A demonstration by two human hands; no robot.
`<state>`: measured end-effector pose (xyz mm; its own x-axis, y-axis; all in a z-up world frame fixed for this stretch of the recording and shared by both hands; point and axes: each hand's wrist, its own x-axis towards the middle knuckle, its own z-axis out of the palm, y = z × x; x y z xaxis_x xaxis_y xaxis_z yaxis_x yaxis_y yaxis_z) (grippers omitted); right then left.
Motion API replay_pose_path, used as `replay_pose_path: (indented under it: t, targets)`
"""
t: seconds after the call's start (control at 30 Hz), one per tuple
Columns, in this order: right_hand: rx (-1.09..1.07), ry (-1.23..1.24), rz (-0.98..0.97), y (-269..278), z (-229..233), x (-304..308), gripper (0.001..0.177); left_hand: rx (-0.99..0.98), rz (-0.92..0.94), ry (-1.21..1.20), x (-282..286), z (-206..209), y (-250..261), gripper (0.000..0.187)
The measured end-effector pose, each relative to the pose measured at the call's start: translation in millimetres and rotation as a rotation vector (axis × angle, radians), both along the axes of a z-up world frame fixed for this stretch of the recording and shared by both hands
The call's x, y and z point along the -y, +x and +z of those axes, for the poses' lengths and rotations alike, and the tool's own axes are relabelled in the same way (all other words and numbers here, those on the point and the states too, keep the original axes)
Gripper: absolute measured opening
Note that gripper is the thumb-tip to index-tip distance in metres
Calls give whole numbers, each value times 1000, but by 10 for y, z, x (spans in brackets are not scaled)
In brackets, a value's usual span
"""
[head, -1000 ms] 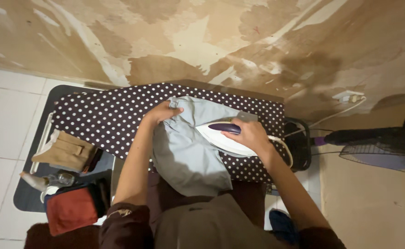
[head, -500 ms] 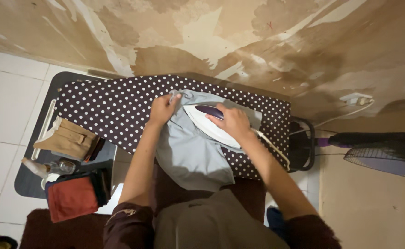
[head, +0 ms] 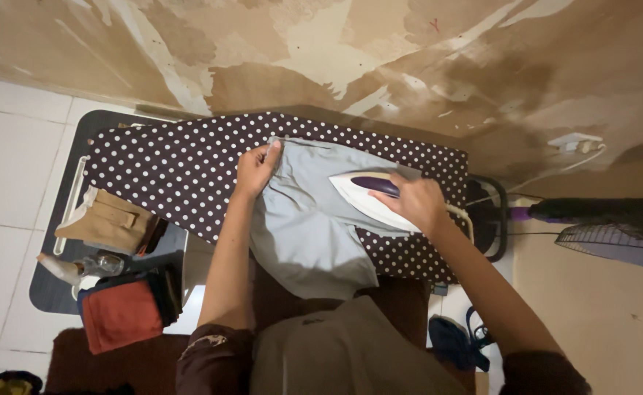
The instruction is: The person irons a red cloth and a light blue shirt on a polka-dotted ironing board. They smooth the fabric with their hands, use a white iron to press the items, and fold them after ironing. The person places the finished items on a nearby surface.
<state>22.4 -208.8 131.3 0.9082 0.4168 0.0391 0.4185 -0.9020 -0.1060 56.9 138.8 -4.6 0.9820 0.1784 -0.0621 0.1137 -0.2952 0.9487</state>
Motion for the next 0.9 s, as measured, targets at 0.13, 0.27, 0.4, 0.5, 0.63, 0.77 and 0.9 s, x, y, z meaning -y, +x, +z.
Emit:
replay_pose_path:
  t: [0.13,0.27,0.4,0.5,0.63,0.77,0.9]
  targets:
    - [57,-51,129,267,-106,-379,65,1,5,-70,6,-21,-10,54]
    - [99,-53,159,429,-281,-771,66,77,59,-2,9,16,-42,40]
    - [148,-38,144,455,-341,-684,65,109,80,-99,24,64,-49,30]
    - [86,-72,39,536,-305,-379,63,82,90,-123,8,68,-70,25]
    - [124,-65,-44,527,-271,203,61,73,49,-123,-2,28,-59,30]
    - [120,-99,-113,525,-294,666,60,127,61,-174,14,75,-44,26]
    - [58,-19,10,364,-299,781,53,78,54,-151,5,140,-66,31]
